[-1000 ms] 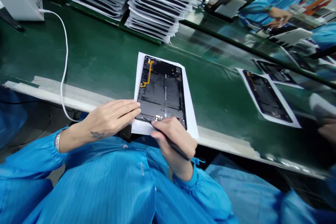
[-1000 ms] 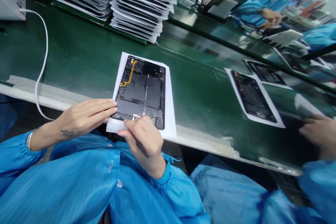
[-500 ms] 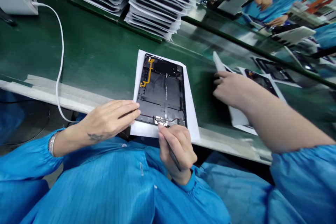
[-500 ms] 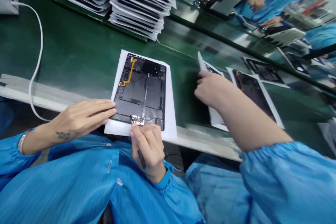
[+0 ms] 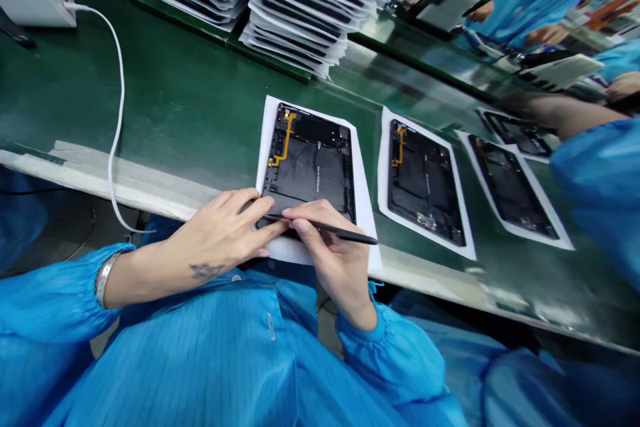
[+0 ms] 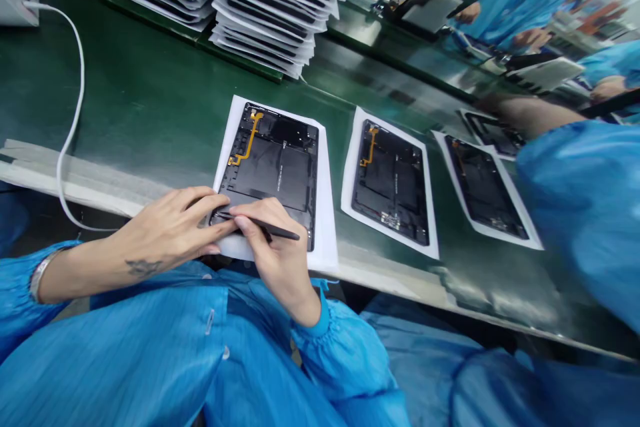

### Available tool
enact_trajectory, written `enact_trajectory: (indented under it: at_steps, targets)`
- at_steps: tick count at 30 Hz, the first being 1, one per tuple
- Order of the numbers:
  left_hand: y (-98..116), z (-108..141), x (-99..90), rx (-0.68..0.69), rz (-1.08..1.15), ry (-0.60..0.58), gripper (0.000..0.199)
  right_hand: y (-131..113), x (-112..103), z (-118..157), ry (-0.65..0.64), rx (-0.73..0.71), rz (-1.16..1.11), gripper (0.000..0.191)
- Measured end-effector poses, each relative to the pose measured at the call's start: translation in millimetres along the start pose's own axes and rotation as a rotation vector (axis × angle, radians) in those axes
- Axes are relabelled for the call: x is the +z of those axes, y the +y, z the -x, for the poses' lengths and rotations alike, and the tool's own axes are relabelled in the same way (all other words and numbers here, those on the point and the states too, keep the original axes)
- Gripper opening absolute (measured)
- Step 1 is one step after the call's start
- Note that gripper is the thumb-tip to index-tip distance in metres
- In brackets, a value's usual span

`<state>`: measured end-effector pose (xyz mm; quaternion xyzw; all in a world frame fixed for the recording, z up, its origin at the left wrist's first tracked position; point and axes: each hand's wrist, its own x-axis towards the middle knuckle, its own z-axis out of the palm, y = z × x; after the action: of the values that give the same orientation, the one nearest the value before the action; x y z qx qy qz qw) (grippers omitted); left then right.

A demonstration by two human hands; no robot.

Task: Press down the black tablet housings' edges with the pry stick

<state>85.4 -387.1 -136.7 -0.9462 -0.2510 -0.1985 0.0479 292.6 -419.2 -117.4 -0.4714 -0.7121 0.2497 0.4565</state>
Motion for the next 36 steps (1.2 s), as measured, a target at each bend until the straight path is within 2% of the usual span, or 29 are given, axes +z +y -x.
enact_trajectory:
  at_steps: [7,13,18,20,28,32,36]
  targets:
    - [-0.8,0.8,2.7,0.004,0.030,0.042,0.042,6.0,1.3,1.7,-0.048,-0.011,0.039,0.015]
    - [-2.0,0.7,3.7,0.016,0.018,0.075,0.034,4.4,-0.4,-3.6,-0.102,-0.131,0.051,0.018]
    - [-11.7,10.6,2.9,0.119,0.059,0.236,0.024,2.3,-2.7,-7.3,-0.145,-0.133,0.075,0.015]
    - [-14.3,12.6,1.0,0.120,0.076,0.273,0.021,3.3,-6.5,-6.2,-0.151,-0.120,0.073,0.014]
    - [-6.7,-0.3,-4.5,0.062,0.020,0.190,0.021,5.9,-39.5,9.4,-0.105,-0.053,0.170,0.015]
    - [-3.4,-7.5,-3.8,0.057,-0.010,0.157,0.020,2.3,-37.3,13.1,-0.104,-0.086,0.217,0.015]
    - [-0.1,-13.3,0.8,0.084,0.058,0.162,0.022,3.8,-31.7,16.7,-0.059,-0.129,0.248,0.018]
